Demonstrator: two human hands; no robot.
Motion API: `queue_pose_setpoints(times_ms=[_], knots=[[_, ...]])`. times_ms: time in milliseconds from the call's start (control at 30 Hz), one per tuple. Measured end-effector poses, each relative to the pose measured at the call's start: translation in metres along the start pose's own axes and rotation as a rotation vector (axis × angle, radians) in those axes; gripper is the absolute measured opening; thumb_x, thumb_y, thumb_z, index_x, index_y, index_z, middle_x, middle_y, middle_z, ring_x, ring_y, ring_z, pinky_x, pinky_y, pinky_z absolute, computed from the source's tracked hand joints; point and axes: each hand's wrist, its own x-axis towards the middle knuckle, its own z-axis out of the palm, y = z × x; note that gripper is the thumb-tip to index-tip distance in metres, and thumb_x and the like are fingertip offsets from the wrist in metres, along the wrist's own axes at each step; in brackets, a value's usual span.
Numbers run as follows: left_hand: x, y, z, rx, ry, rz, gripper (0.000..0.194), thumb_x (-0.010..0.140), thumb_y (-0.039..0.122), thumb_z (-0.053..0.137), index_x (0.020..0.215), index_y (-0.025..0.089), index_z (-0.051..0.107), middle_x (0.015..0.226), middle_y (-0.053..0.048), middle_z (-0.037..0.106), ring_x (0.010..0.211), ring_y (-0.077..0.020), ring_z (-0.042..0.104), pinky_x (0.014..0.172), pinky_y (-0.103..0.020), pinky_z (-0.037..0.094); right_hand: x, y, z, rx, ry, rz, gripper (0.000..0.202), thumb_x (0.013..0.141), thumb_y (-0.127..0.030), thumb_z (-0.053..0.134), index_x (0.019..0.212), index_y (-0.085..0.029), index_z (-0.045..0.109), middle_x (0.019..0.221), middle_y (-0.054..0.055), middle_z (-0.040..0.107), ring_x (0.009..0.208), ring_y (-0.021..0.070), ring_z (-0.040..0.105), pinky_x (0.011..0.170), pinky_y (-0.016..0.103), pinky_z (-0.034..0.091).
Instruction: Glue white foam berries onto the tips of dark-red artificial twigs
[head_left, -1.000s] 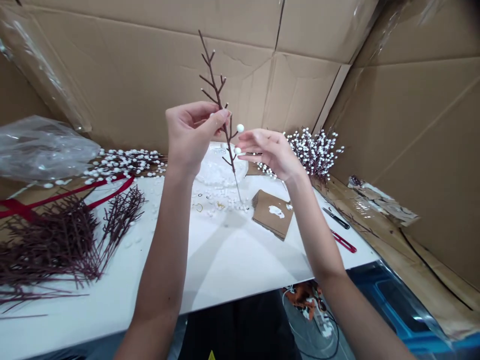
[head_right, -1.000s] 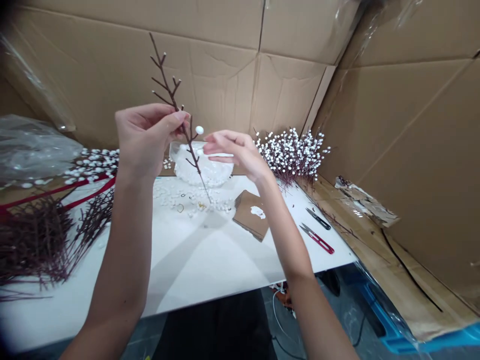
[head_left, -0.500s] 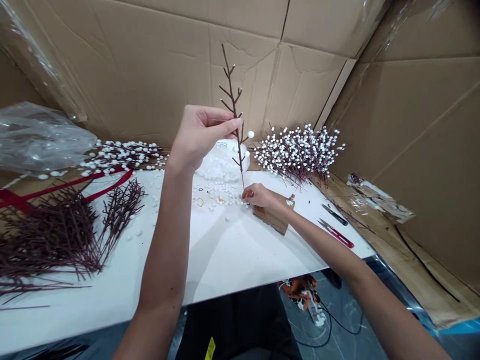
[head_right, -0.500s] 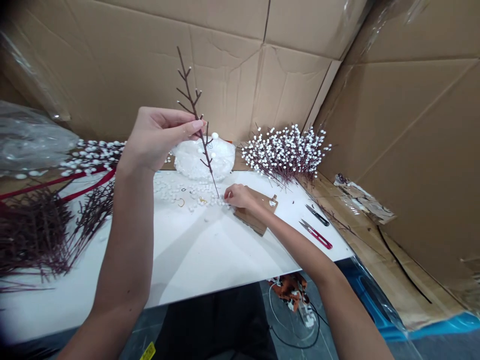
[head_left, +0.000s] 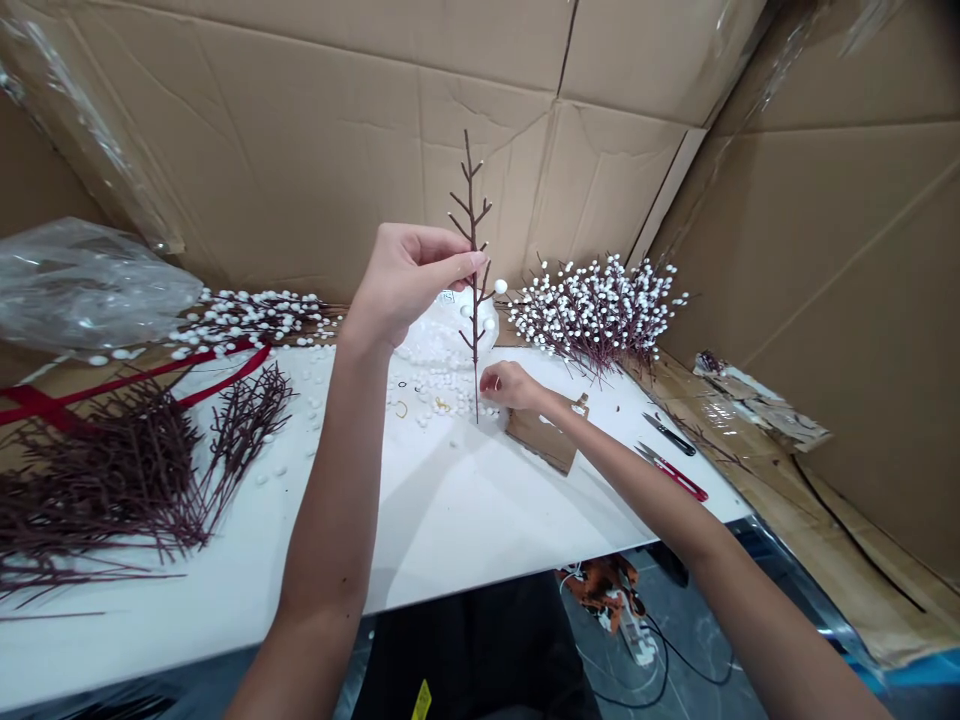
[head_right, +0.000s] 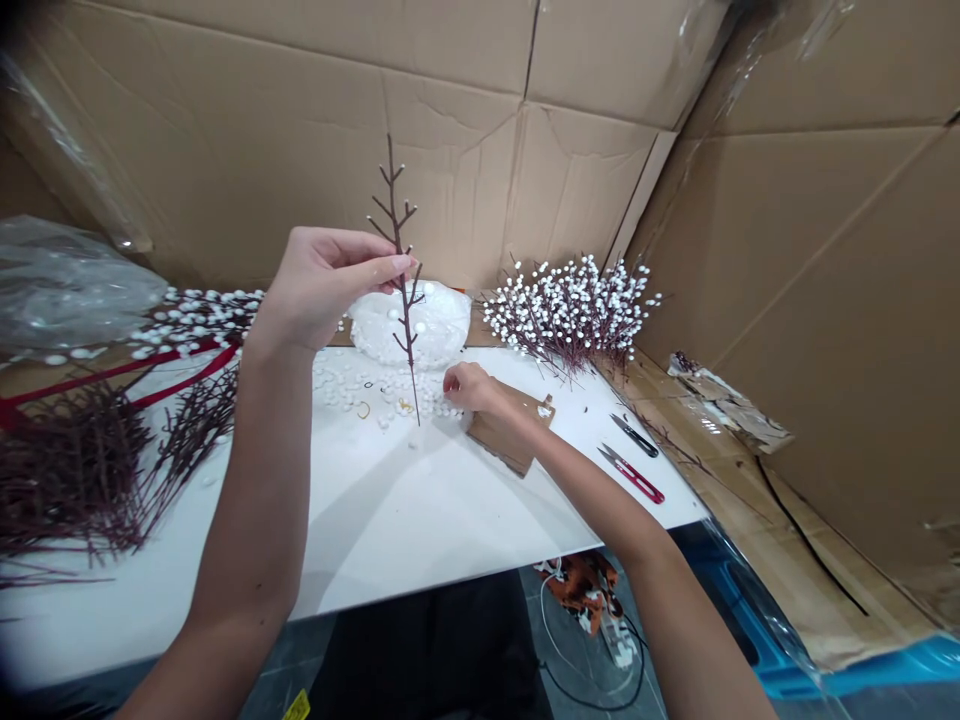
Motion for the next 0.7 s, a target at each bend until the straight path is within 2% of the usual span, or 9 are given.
queue_pose_setpoints(times_ms=[100, 200, 300, 467, 600, 700], knots=[[-0.001, 0.002, 0.001, -0.001, -0.01, -0.011, 0.012, 0.068, 0.023, 0.067, 0.058, 0.017, 0.068, 0.059, -0.003, 0.06, 0.057, -0.0111, 0.053, 0.055, -0.025, 0.043, 0.001, -0.005, 0.007, -0.024, -0.072, 0.053, 0.008, 0.076, -0.02, 0.063, 0.078, -0.013, 0.062, 0.074, 0.001, 0.062, 0.064, 0.0111, 0.056, 0.058, 0.024, 0.046], [-0.002, 0.004, 0.002, 0.0, -0.008, -0.011, 0.011, 0.068, 0.022, 0.067, 0.059, 0.015, 0.067, 0.059, -0.002, 0.06, 0.056, -0.0101, 0.052, 0.053, -0.024, 0.041, 0.004, -0.006, 0.015, -0.011, -0.122, 0.084, 0.022, 0.086, -0.032, 0.056, 0.095, -0.013, 0.061, 0.092, 0.003, 0.063, 0.078, 0.0133, 0.061, 0.069, 0.03, 0.052], [-0.002, 0.005, 0.001, 0.01, -0.009, 0.002, 0.013, 0.068, 0.023, 0.066, 0.058, 0.015, 0.067, 0.057, -0.002, 0.059, 0.054, -0.0098, 0.051, 0.052, -0.023, 0.04, 0.008, -0.005, 0.019, 0.05, -0.124, 0.075, 0.026, 0.089, -0.035, 0.052, 0.104, -0.016, 0.06, 0.107, 0.004, 0.061, 0.091, 0.0178, 0.061, 0.078, 0.034, 0.053], [-0.003, 0.008, 0.0, 0.02, -0.042, -0.019, 0.014, 0.068, 0.027, 0.068, 0.06, 0.016, 0.068, 0.057, -0.001, 0.059, 0.055, -0.0099, 0.051, 0.051, -0.023, 0.038, 0.003, -0.005, 0.02, 0.111, -0.111, 0.096, 0.027, 0.088, -0.036, 0.053, 0.107, -0.018, 0.06, 0.113, 0.004, 0.06, 0.098, 0.0207, 0.059, 0.083, 0.036, 0.052], [-0.005, 0.012, 0.0, 0.01, -0.09, -0.027, 0.017, 0.07, 0.031, 0.068, 0.064, 0.015, 0.069, 0.061, -0.002, 0.061, 0.056, -0.0098, 0.052, 0.052, -0.022, 0.038, 0.003, -0.009, 0.01, 0.18, -0.026, 0.108, 0.028, 0.088, -0.034, 0.054, 0.108, -0.015, 0.058, 0.108, 0.006, 0.061, 0.092, 0.0172, 0.061, 0.078, 0.036, 0.053], [-0.006, 0.014, 0.0, -0.014, -0.129, -0.027, 0.02, 0.071, 0.033, 0.068, 0.064, 0.015, 0.068, 0.061, -0.002, 0.06, 0.056, -0.0102, 0.052, 0.05, -0.022, 0.038, 0.009, -0.016, -0.014, 0.312, 0.091, 0.069, 0.019, 0.081, -0.03, 0.062, 0.083, -0.011, 0.062, 0.08, 0.003, 0.065, 0.07, 0.0128, 0.061, 0.066, 0.03, 0.052]])
